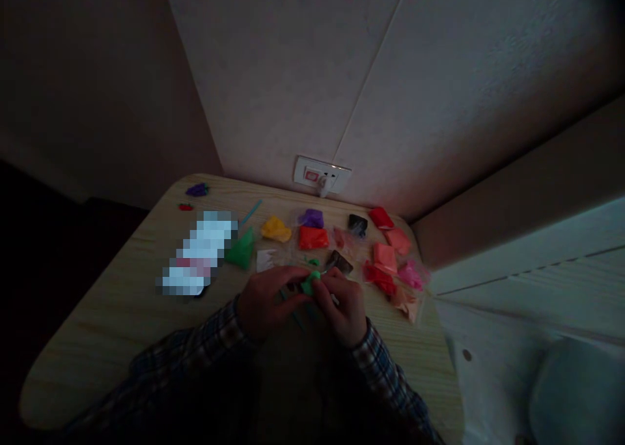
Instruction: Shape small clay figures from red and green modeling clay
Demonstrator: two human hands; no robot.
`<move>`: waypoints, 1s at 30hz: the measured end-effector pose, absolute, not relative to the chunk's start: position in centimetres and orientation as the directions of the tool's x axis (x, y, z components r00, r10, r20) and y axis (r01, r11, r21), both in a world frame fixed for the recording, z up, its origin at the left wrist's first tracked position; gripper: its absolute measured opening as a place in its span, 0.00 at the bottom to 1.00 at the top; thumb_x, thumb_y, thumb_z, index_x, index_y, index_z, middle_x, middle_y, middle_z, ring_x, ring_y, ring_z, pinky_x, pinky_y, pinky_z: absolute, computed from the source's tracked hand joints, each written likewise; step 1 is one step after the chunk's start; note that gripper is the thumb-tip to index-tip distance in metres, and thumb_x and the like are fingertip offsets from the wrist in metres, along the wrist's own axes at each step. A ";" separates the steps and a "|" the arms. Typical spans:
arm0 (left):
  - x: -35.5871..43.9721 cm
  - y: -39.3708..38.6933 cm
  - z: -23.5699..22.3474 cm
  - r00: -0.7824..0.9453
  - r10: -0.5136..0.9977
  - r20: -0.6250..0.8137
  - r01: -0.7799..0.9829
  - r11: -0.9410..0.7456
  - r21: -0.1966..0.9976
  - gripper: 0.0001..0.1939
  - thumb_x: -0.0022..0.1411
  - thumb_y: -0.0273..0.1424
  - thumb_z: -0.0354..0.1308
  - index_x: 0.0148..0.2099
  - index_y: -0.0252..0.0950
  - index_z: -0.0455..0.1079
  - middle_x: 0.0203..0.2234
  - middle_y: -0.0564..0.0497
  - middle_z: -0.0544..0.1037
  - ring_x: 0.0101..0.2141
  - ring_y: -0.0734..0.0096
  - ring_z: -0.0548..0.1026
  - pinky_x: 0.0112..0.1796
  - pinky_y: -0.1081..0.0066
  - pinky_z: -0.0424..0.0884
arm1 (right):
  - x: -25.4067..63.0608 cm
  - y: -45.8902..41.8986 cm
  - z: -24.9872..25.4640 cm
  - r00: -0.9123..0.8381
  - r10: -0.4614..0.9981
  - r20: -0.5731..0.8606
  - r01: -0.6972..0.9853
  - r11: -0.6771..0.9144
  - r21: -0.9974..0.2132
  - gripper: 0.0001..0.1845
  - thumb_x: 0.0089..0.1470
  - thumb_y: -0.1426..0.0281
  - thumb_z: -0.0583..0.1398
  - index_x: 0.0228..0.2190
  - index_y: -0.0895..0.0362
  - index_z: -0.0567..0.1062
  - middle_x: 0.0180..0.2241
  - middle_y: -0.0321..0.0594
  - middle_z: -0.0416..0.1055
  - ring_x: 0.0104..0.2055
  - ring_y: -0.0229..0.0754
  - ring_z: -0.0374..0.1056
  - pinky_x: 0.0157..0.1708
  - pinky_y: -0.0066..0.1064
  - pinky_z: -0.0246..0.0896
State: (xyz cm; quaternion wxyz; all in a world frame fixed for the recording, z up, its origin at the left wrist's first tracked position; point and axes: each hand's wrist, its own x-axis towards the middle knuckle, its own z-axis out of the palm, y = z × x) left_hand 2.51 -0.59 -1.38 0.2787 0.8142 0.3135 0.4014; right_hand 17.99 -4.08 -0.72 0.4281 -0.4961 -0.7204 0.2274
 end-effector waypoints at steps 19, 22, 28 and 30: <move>2.8 0.3 -1.1 0.638 0.753 -0.163 -0.111 0.300 0.948 0.20 0.54 0.47 0.56 0.27 0.35 0.60 0.06 0.63 0.59 0.08 0.81 0.60 0.12 0.80 0.57 | 18.6 -3.5 -1.5 -0.317 0.874 0.369 0.674 0.481 -0.560 0.21 0.59 0.54 0.47 0.31 0.58 0.66 0.20 0.36 0.66 0.23 0.39 0.58 0.30 0.32 0.50; 2.8 0.0 -0.9 0.610 0.773 -0.176 0.048 0.186 0.981 0.20 0.57 0.47 0.52 0.24 0.36 0.59 0.07 0.62 0.59 0.09 0.80 0.59 0.12 0.79 0.54 | 18.5 -3.6 -1.7 -0.346 0.859 0.378 0.687 0.506 -0.521 0.17 0.60 0.59 0.48 0.25 0.57 0.65 0.20 0.35 0.64 0.22 0.37 0.57 0.30 0.32 0.49; 2.6 -0.1 -0.4 0.531 0.845 0.053 0.311 -0.253 0.916 0.18 0.64 0.35 0.42 0.23 0.35 0.60 0.12 0.58 0.62 0.16 0.77 0.63 0.21 0.76 0.58 | 18.3 -3.9 -1.0 -0.340 0.868 0.362 0.596 0.497 -0.631 0.21 0.62 0.65 0.43 0.20 0.56 0.62 0.17 0.32 0.60 0.20 0.35 0.54 0.30 0.32 0.49; 2.5 0.0 -0.2 0.507 0.853 0.123 0.278 -0.297 0.913 0.15 0.63 0.35 0.44 0.29 0.34 0.66 0.18 0.55 0.68 0.21 0.76 0.67 0.24 0.75 0.62 | 18.3 -4.0 -0.7 -0.316 0.870 0.378 0.550 0.493 -0.675 0.23 0.63 0.65 0.43 0.18 0.56 0.60 0.15 0.31 0.58 0.19 0.35 0.53 0.29 0.31 0.49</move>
